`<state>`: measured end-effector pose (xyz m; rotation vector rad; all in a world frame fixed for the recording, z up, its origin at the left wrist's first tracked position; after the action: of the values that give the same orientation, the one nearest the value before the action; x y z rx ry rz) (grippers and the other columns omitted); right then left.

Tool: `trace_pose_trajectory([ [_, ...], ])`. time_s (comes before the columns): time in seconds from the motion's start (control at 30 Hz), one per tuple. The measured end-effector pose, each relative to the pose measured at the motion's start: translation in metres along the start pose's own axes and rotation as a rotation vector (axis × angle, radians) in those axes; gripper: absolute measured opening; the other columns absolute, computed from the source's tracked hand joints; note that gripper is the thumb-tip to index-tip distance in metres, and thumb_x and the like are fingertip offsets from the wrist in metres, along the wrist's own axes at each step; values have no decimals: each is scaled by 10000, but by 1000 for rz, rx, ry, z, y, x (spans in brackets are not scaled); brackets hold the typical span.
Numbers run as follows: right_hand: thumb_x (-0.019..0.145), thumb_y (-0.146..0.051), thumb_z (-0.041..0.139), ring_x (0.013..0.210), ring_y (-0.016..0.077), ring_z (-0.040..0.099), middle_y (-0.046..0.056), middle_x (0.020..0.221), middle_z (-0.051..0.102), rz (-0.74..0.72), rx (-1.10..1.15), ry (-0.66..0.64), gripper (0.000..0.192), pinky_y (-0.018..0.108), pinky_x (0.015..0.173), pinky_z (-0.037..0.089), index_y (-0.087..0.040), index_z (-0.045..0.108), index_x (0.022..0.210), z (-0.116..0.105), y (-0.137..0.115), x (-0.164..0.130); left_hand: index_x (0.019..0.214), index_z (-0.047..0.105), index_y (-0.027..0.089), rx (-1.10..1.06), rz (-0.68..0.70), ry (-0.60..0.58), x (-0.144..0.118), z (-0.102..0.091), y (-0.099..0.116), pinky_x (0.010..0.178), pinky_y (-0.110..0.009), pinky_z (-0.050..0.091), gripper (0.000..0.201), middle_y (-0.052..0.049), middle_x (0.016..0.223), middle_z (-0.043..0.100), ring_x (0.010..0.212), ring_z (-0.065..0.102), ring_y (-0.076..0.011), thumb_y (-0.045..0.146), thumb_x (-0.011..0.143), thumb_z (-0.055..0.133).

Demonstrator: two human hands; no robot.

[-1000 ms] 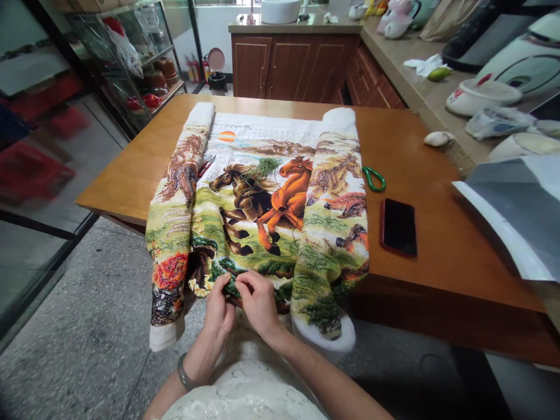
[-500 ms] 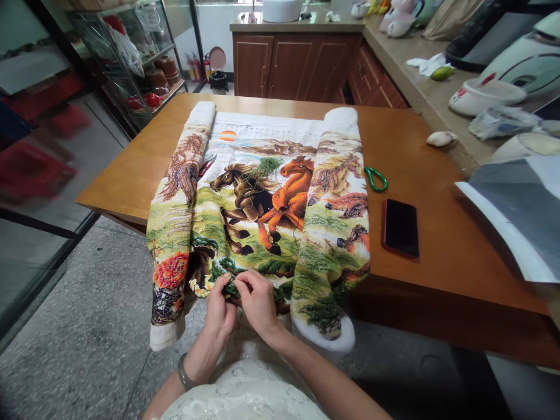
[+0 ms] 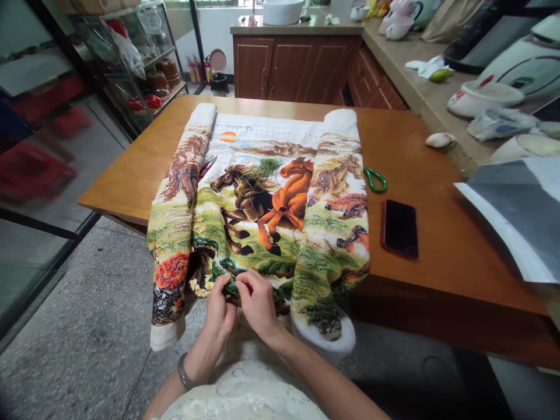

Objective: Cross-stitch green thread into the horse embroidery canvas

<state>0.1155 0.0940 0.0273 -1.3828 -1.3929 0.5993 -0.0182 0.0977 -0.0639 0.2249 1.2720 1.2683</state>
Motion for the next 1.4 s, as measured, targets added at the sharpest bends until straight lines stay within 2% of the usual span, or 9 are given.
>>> trace_pose_trajectory([
  [0.3, 1000, -163, 593, 684, 178, 643, 23, 761, 697, -45, -48, 12, 248, 265, 649, 493, -221, 702, 785, 1, -2, 1, 707, 581, 320, -48, -84, -22, 4, 3, -5, 890, -353, 559, 157, 25, 747, 625, 783, 603, -219, 284, 705, 734],
  [0.7, 970, -212, 660, 704, 187, 685, 25, 765, 741, 64, 25, -7, 211, 275, 674, 523, -224, 721, 768, 3, 12, 2, 788, 642, 320, -37, -81, -1, 2, -2, -10, 1094, -412, 562, 94, -20, 844, 725, 1043, 736, -272, 291, 779, 731],
  [0.87, 968, -262, 711, 688, 205, 710, 16, 774, 751, 198, 122, -67, 82, 293, 676, 572, -214, 778, 966, 6, 21, 9, 824, 683, 306, -52, -121, -10, -7, 2, -10, 1170, -426, 575, 66, -55, 933, 810, 1156, 783, -278, 270, 802, 734],
  [1.0, 1052, -249, 653, 926, 249, 756, 82, 1002, 784, 70, -130, -185, 191, 340, 836, 598, -224, 837, 1100, 3, 1, 23, 903, 735, 312, -26, -130, -31, -11, 2, -9, 1201, -421, 572, 62, -80, 1071, 858, 1273, 782, -284, 339, 848, 746],
  [1.1, 1027, -185, 657, 950, 241, 724, 82, 998, 743, 40, -238, -286, 174, 329, 830, 570, -226, 820, 979, 12, -5, 30, 908, 744, 307, 1, -151, -44, -11, 1, -11, 1218, -432, 566, 83, -93, 1116, 868, 1334, 765, -299, 343, 835, 759],
  [1.2, 1025, -198, 652, 796, 189, 663, 32, 850, 683, 76, -69, -306, 202, 293, 745, 540, -221, 708, 833, 16, -12, 43, 958, 771, 301, -23, -132, -30, -11, -2, -11, 1241, -445, 557, 149, -89, 1146, 877, 1363, 758, -305, 346, 818, 798],
  [1.3, 1097, -425, 667, 547, 141, 513, -25, 756, 632, 176, 283, -157, 266, 272, 521, 448, -249, 639, 900, -21, -21, 71, 1014, 809, 309, -99, -110, -63, -13, 0, -10, 1227, -478, 578, 240, -96, 1187, 882, 1355, 768, -333, 388, 799, 882],
  [1.33, 1099, -514, 684, 472, 124, 440, -41, 747, 621, 192, 403, -80, 318, 271, 450, 399, -264, 612, 917, -45, -25, 83, 1023, 823, 312, -126, -111, -78, -14, 1, -10, 1221, -490, 585, 266, -97, 1190, 883, 1350, 771, -343, 395, 787, 911],
  [1.4, 1041, -590, 801, 469, 116, 412, -57, 712, 556, 111, 500, 116, 460, 274, 465, 448, -284, 523, 841, -113, -41, 106, 1026, 842, 324, -158, -112, -88, -14, 0, -11, 1218, -502, 590, 294, -88, 1172, 885, 1346, 772, -350, 398, 764, 951],
])
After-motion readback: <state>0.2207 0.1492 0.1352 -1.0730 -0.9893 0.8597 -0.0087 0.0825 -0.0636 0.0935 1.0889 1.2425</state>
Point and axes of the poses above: each hand's wrist, its own x-axis towards the middle knuckle, its own z-axis out of the palm, y = z × x, the point moved 10 cm from there along x, towards the middle knuckle
